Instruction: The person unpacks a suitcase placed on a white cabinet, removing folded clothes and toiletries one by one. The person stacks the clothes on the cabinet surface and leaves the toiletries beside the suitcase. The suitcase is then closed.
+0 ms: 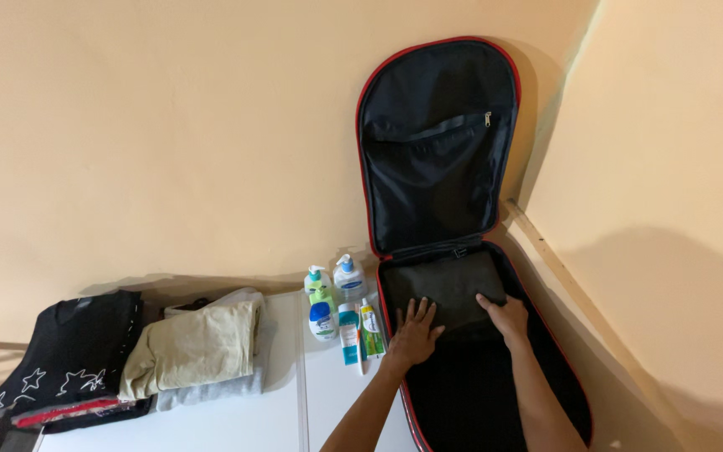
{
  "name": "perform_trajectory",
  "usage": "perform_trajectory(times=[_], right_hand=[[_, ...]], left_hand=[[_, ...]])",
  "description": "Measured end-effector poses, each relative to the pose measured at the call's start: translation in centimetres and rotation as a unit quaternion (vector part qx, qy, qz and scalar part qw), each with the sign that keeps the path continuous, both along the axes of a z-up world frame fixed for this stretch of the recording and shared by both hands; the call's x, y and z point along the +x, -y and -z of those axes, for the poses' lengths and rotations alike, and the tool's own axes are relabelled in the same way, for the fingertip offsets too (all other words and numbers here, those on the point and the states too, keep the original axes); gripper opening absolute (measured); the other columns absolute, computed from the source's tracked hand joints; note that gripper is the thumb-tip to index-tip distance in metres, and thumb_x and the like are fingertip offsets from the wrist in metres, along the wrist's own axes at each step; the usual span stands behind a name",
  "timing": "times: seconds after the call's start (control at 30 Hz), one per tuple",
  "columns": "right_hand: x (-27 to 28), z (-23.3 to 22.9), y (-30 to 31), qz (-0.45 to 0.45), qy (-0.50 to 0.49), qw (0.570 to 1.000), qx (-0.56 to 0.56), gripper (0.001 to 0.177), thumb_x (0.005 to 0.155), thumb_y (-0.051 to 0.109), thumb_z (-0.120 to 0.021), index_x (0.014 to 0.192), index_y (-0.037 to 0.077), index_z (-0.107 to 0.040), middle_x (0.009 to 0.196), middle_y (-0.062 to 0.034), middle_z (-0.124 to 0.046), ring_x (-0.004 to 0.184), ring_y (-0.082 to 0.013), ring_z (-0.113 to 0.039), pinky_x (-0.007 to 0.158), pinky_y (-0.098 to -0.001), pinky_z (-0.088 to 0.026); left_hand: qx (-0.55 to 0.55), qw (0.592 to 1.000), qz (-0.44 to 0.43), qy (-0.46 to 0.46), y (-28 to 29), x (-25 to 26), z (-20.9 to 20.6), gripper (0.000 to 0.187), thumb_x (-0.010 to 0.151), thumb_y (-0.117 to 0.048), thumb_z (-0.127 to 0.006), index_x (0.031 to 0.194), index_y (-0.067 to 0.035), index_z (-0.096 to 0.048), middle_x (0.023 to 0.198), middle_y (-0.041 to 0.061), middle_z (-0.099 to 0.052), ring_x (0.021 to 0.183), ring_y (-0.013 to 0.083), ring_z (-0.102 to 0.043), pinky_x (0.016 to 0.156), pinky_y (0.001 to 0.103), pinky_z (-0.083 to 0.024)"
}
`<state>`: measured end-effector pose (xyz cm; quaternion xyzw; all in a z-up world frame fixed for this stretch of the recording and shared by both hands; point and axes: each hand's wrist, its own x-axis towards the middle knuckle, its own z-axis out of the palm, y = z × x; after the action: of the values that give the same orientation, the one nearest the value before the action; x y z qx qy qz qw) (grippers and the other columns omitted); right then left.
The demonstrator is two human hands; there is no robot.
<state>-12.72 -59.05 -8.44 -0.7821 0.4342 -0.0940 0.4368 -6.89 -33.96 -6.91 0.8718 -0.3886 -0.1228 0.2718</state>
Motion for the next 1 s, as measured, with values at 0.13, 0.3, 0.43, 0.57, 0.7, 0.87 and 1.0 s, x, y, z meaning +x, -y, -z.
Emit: perform_trajectory(times=[0.13, 0.3, 0.43, 0.57, 0.7, 0.87, 1.0], right_hand=[[0.9, 0.7, -0.3, 0.017, 0.060, 0.997, 0.045, 0.088, 0.074, 0.057, -0.085, 0.132, -0.005, -0.062, 0.128, -0.0243, -0.067, 0.119, -0.0370, -0.063, 0.098, -0.0455, -0.050], [1.4, 1.0, 0.0, 0.041, -0.030, 0.999, 0.008, 0.103, 0.063, 0.057, -0.090, 0.132, -0.015, -0.064, 0.131, -0.0332, -0.069, 0.120, -0.0415, -0.069, 0.099, -0.0452, -0.054], [2.2, -0.2, 1.0, 0.028, -0.063, 0.992, 0.106, 0.106, 0.062, 0.049, -0.094, 0.134, -0.018, -0.056, 0.133, -0.0332, -0.062, 0.120, -0.0448, -0.066, 0.095, -0.0511, -0.056], [1.9, -1.1, 0.5, -0.006, 0.013, 0.986, 0.164, 0.090, 0.063, 0.040, -0.089, 0.131, -0.013, -0.062, 0.131, -0.0296, -0.066, 0.118, -0.0409, -0.066, 0.100, -0.0499, -0.052], [1.1, -1.8, -0.9, -0.001, 0.136, 0.937, 0.322, 0.079, 0.067, 0.033, -0.085, 0.130, -0.009, -0.065, 0.132, -0.0236, -0.068, 0.118, -0.0372, -0.063, 0.104, -0.0464, -0.048], [0.5, -2.9, -2.4, 0.065, 0.228, 0.872, 0.429, 0.066, 0.075, 0.032, -0.080, 0.131, 0.001, -0.064, 0.133, -0.0159, -0.066, 0.120, -0.0348, -0.061, 0.104, -0.0469, -0.048], [-0.4, -3.6, -3.6, 0.051, 0.305, 0.819, 0.483, 0.059, 0.081, 0.031, -0.078, 0.129, 0.000, -0.065, 0.127, -0.0148, -0.067, 0.114, -0.0334, -0.063, 0.097, -0.0448, -0.053]], left_hand=[[-0.021, 0.991, -0.100, -0.090, -0.3, -0.3, -1.1, 0.062, 0.102, -0.040, -0.052, 0.156, -0.013, -0.037, 0.171, 0.014, -0.009, 0.159, 0.0377, 0.000, 0.119, 0.059, -0.029], [-0.047, 0.995, -0.082, -0.040, -0.7, 0.1, 0.6, 0.067, 0.098, -0.032, -0.060, 0.156, -0.008, -0.037, 0.170, 0.020, -0.013, 0.157, 0.0421, -0.003, 0.120, 0.054, -0.033], [-0.008, 0.997, -0.068, -0.025, -0.7, 0.3, 2.0, 0.069, 0.101, -0.029, -0.060, 0.158, -0.004, -0.032, 0.169, 0.020, -0.015, 0.157, 0.0407, -0.006, 0.121, 0.056, -0.027], [-0.021, 0.997, -0.069, -0.026, -0.9, 0.2, 1.7, 0.069, 0.098, -0.026, -0.060, 0.158, -0.003, -0.032, 0.168, 0.022, -0.017, 0.157, 0.0418, -0.008, 0.120, 0.053, -0.032], [-0.035, 0.995, -0.078, -0.043, -1.4, -0.4, -0.3, 0.065, 0.098, -0.021, -0.058, 0.156, -0.003, -0.035, 0.168, 0.021, -0.019, 0.156, 0.0398, -0.012, 0.120, 0.051, -0.034], [-0.200, 0.958, -0.153, 0.140, -1.1, -5.1, -2.6, 0.022, 0.096, -0.006, -0.055, 0.115, 0.000, -0.065, 0.128, 0.022, -0.064, 0.126, 0.0415, -0.055, 0.111, 0.058, -0.041], [-0.163, 0.985, -0.053, 0.007, 1.4, -13.0, 0.1, 0.014, 0.093, -0.011, -0.060, 0.101, -0.002, -0.068, 0.104, 0.025, -0.067, 0.098, 0.0448, -0.066, 0.087, 0.052, -0.054]])
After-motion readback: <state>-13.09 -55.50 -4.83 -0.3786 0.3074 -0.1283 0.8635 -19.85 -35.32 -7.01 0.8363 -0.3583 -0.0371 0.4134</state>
